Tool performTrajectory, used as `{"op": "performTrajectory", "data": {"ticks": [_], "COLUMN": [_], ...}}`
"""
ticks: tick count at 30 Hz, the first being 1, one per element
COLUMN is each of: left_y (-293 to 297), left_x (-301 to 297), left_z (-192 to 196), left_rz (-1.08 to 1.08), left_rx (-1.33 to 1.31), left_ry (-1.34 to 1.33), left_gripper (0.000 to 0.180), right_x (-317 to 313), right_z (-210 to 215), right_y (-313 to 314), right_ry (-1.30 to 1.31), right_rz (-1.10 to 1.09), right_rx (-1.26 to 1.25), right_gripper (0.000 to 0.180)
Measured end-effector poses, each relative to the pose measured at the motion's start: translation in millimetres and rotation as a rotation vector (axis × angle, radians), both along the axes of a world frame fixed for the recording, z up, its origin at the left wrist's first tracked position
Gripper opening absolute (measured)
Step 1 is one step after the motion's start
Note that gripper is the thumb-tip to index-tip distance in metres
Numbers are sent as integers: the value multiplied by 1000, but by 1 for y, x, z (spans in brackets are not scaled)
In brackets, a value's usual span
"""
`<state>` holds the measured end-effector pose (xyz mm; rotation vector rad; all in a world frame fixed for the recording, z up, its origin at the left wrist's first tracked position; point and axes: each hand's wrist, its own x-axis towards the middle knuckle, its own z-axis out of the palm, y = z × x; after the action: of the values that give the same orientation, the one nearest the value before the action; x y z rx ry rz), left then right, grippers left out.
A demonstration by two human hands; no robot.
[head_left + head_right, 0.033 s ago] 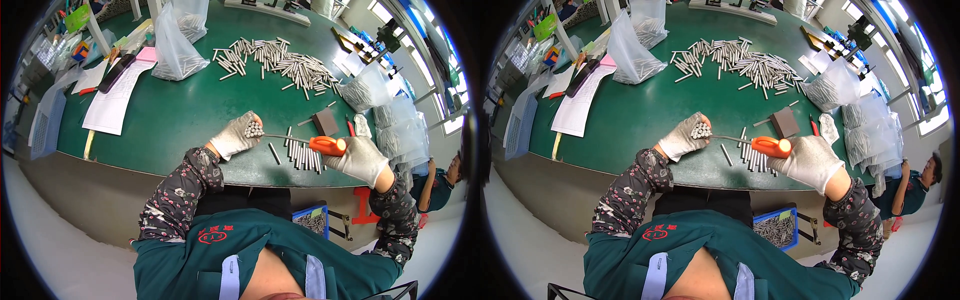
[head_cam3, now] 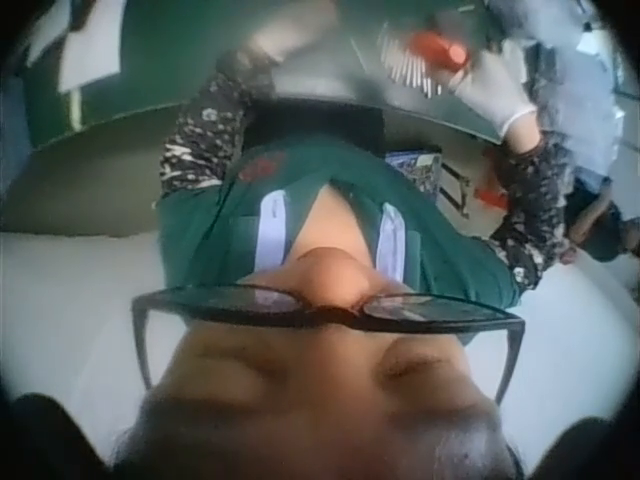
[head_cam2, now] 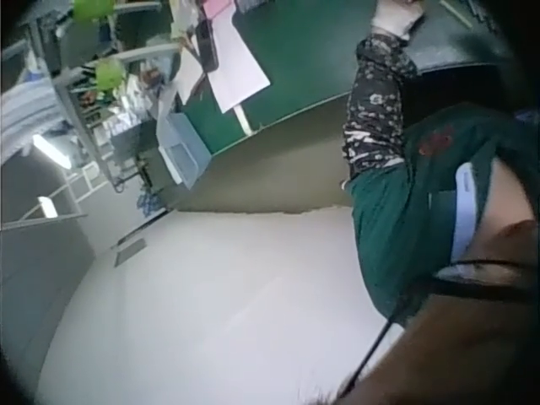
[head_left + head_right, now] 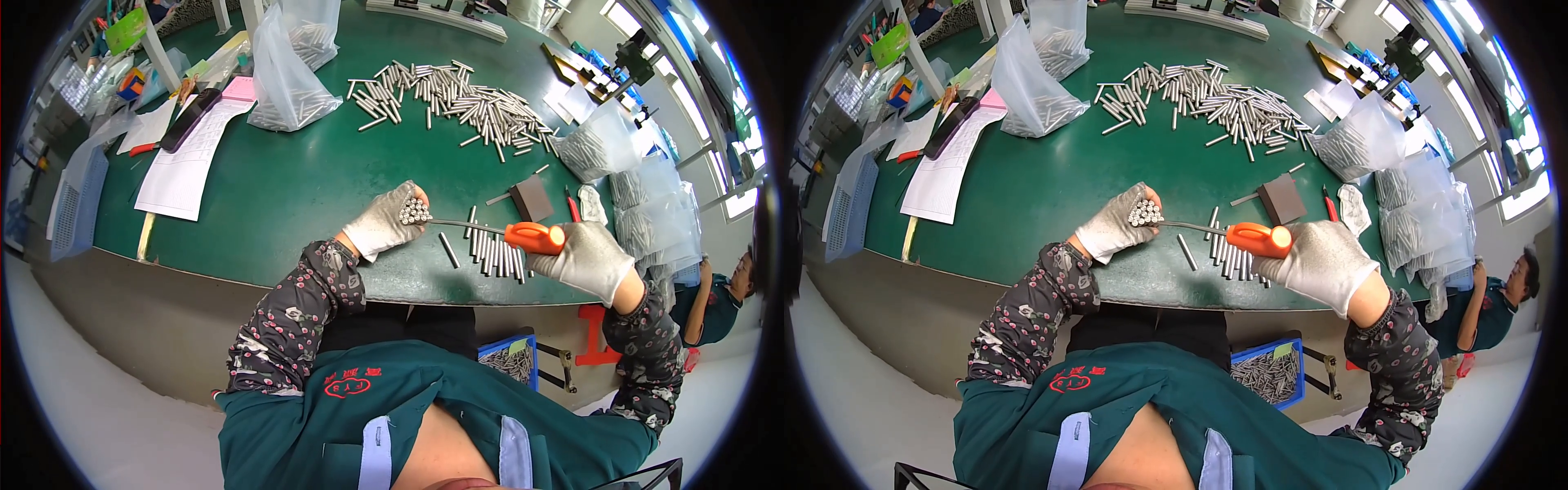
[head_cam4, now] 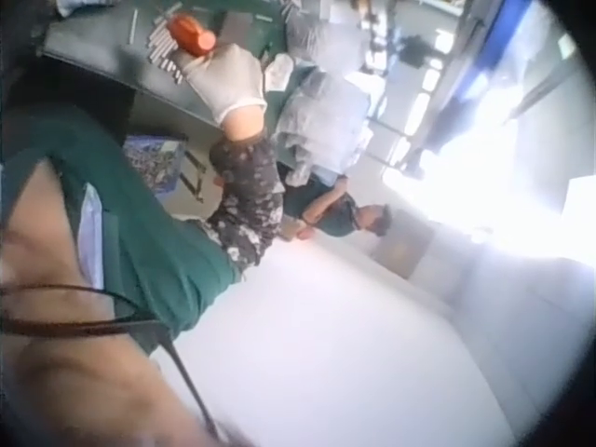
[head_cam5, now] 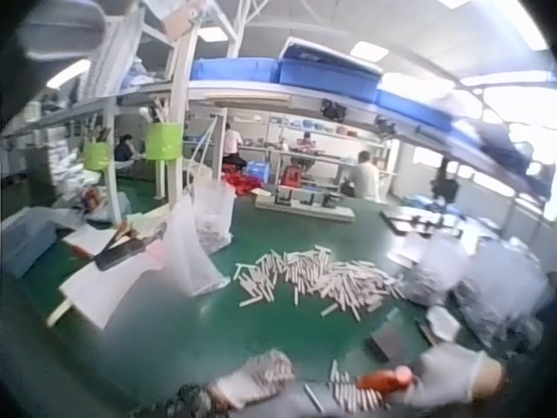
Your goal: Sorting, cleaning with a compressed air blow gun, and bagging small metal pins at a factory workbench.
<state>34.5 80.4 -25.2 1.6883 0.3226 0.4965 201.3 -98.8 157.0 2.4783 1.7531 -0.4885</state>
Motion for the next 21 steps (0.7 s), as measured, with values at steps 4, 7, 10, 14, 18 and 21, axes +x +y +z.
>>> {"op": "performTrajectory", "data": {"ticks": [4, 7, 10, 14, 18, 21], "left_y": [0, 0, 0, 0, 1, 1], "left_x": [0, 0, 0, 0, 0, 2], "left_z": [0, 2, 0, 1, 0, -1], "left_rz": [5, -9, -17, 8, -14, 8], "left_rx": [-28, -42, -93, 12, -59, 37], "left_ry": [-7, 31, 17, 46, 53, 23], "left_gripper": [33, 33, 33, 33, 34, 34], "right_x": [-1, 2, -3, -7, -11, -12], "right_z": [1, -5, -3, -1, 1, -1], "right_y": [0, 1, 3, 7, 7, 6], "right_ry": [36, 32, 14, -5, 13, 3], "right_rz": [11, -10, 19, 23, 15, 37], "right_rx": [35, -9, 1, 22, 16, 17], "right_gripper": [47, 46, 45, 44, 41, 41]}}
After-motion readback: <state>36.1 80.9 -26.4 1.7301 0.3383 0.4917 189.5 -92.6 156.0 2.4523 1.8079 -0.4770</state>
